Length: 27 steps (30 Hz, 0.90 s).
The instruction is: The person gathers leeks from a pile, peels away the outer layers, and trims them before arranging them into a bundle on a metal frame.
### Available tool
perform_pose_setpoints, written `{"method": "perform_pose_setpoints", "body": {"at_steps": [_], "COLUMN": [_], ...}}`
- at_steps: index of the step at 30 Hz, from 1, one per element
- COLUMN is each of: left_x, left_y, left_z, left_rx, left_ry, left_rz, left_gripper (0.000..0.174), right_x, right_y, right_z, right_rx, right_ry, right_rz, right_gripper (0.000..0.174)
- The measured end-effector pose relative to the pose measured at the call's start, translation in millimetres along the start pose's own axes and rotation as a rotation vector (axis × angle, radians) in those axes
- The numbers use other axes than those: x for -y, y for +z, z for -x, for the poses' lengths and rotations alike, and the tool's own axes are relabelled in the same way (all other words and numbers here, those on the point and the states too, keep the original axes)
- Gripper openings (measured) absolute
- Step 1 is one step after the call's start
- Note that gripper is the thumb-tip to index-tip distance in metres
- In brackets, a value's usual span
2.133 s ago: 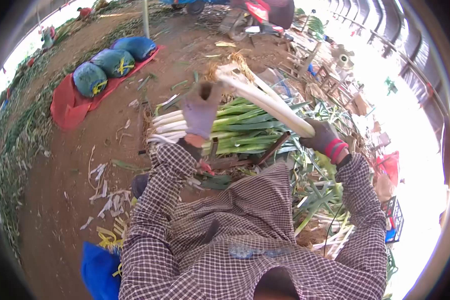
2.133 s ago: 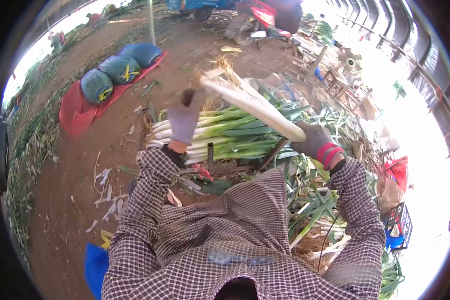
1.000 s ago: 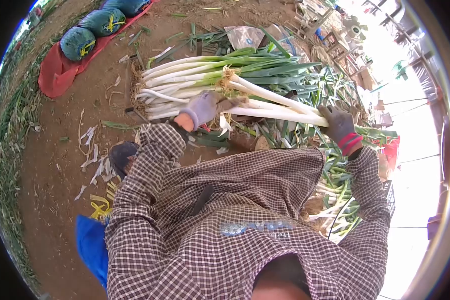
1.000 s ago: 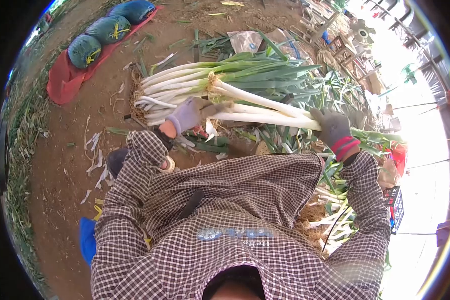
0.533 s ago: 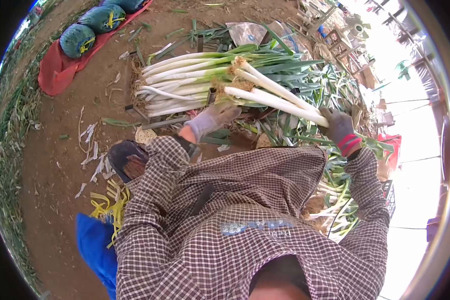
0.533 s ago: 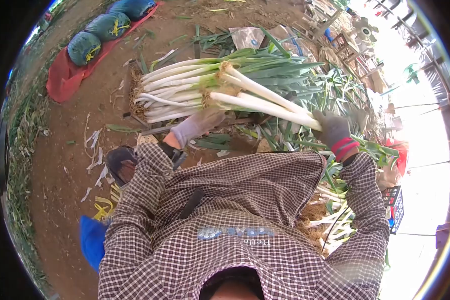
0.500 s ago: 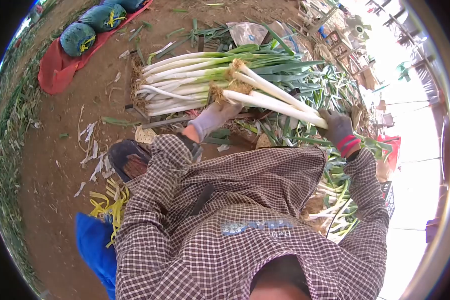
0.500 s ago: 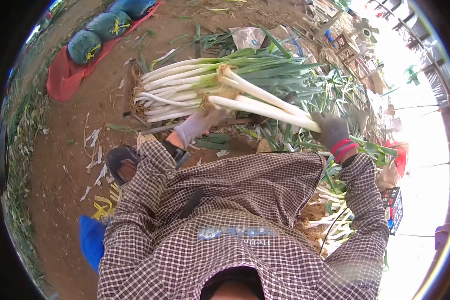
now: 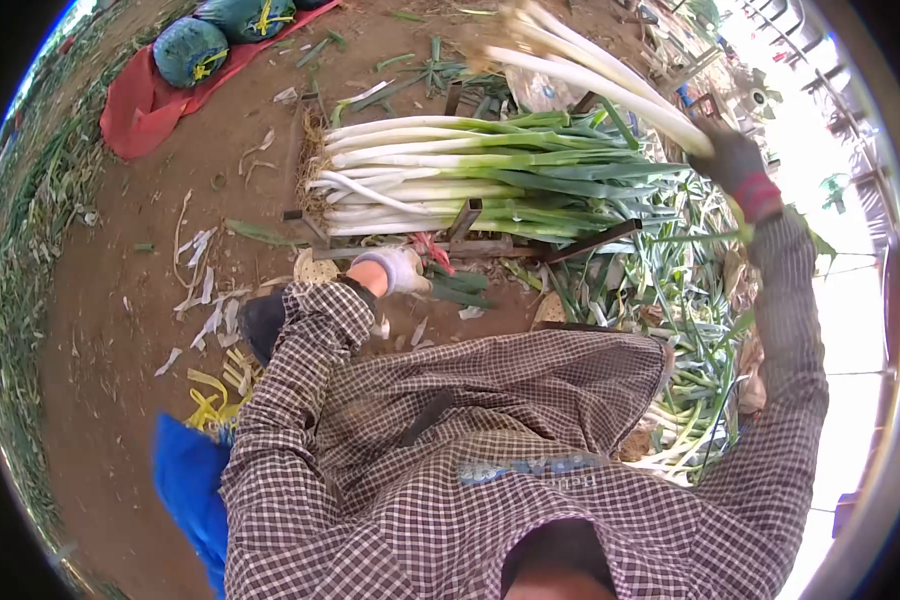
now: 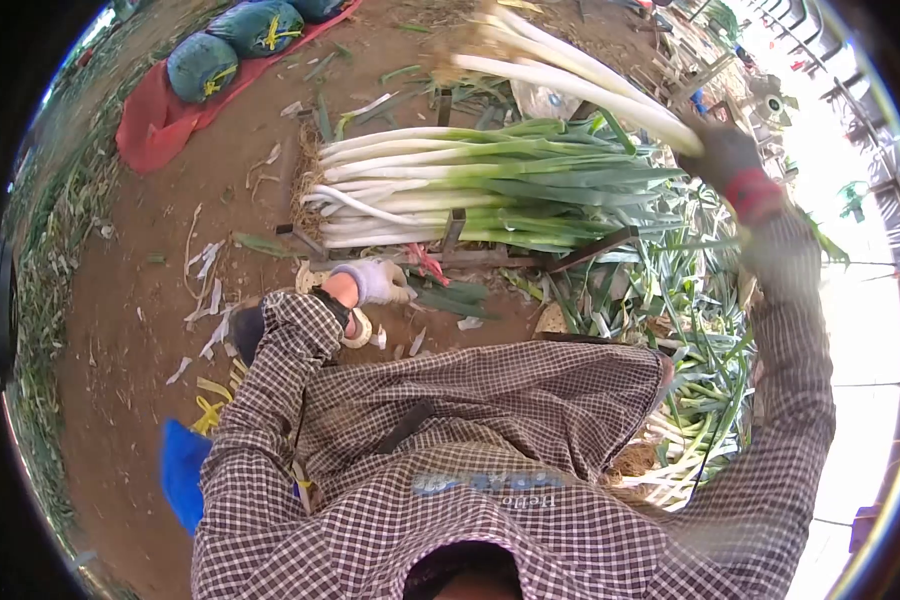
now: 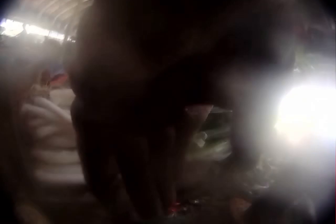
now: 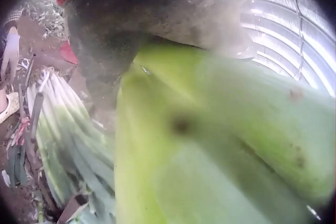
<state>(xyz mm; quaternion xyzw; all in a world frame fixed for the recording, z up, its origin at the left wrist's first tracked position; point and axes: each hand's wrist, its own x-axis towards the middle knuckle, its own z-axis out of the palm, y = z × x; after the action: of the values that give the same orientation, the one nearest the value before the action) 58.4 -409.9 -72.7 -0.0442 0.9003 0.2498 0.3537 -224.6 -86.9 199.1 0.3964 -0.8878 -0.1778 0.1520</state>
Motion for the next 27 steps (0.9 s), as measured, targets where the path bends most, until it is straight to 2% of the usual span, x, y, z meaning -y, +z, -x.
{"method": "perform_pose_setpoints", "body": {"at_steps": [4, 5, 6, 7, 8, 9, 10, 11, 12, 14, 17, 18, 20, 23, 27], "left_x": [21, 26, 29, 33, 34, 34, 33, 30, 31, 30, 22, 20, 28, 34, 34], "left_y": [-16, -22, -25, -27, -29, -31, -32, -35, -40, -47, -75, -82, -76, -69, -63], "left_z": [-26, -32, -39, -42, -44, -44, -42, -36, -34, -33, -28, -31, -47, -62, -74], "left_rx": [-0.027, -0.026, -0.024, -0.062, -0.099, -0.137, -0.172, -0.175, -0.208, -0.273, -0.122, -0.080, -0.085, -0.139, -0.227], "left_ry": [0.086, 0.088, 0.091, 0.123, 0.093, 0.059, 0.024, 0.002, -0.008, -0.029, -0.075, -0.090, -0.104, -0.138, -0.177], "left_rz": [0.040, 0.105, 0.173, 0.220, 0.132, 0.046, -0.040, -0.197, -0.146, -0.046, -0.034, -0.031, -0.031, -0.071, -0.123], "left_gripper": [0.051, 0.051, 0.051, 0.050, 0.052, 0.053, 0.054, 0.049, 0.049, 0.049, 0.059, 0.063, 0.060, 0.059, 0.065], "right_x": [82, 106, 123, 159, 186, 206, 219, 235, 240, 230, 202, 184, 145, 123, 155], "right_y": [-7, 5, 40, 47, 75, 128, 169, 169, 166, 173, 163, 167, 171, 178, 173], "right_z": [-99, -116, -141, -152, -158, -166, -166, -155, -153, -158, -157, -157, -151, -134, -125], "right_rx": [0.194, 0.154, 0.149, 0.278, 0.297, 0.325, 0.362, 0.489, 0.508, 0.354, 0.274, 0.247, 0.189, 0.086, -0.098], "right_ry": [-0.116, -0.187, -0.312, -0.304, -0.270, -0.243, -0.358, -0.290, -0.293, -0.295, -0.279, -0.204, -0.055, -0.072, -0.316], "right_rz": [-0.164, -0.201, -0.248, -0.246, -0.301, -0.418, -0.438, -0.344, -0.316, -0.463, -0.465, -0.544, -0.701, -0.537, -0.361], "right_gripper": [0.046, 0.049, 0.052, 0.057, 0.063, 0.072, 0.076, 0.075, 0.075, 0.078, 0.075, 0.073, 0.070, 0.063, 0.059]}}
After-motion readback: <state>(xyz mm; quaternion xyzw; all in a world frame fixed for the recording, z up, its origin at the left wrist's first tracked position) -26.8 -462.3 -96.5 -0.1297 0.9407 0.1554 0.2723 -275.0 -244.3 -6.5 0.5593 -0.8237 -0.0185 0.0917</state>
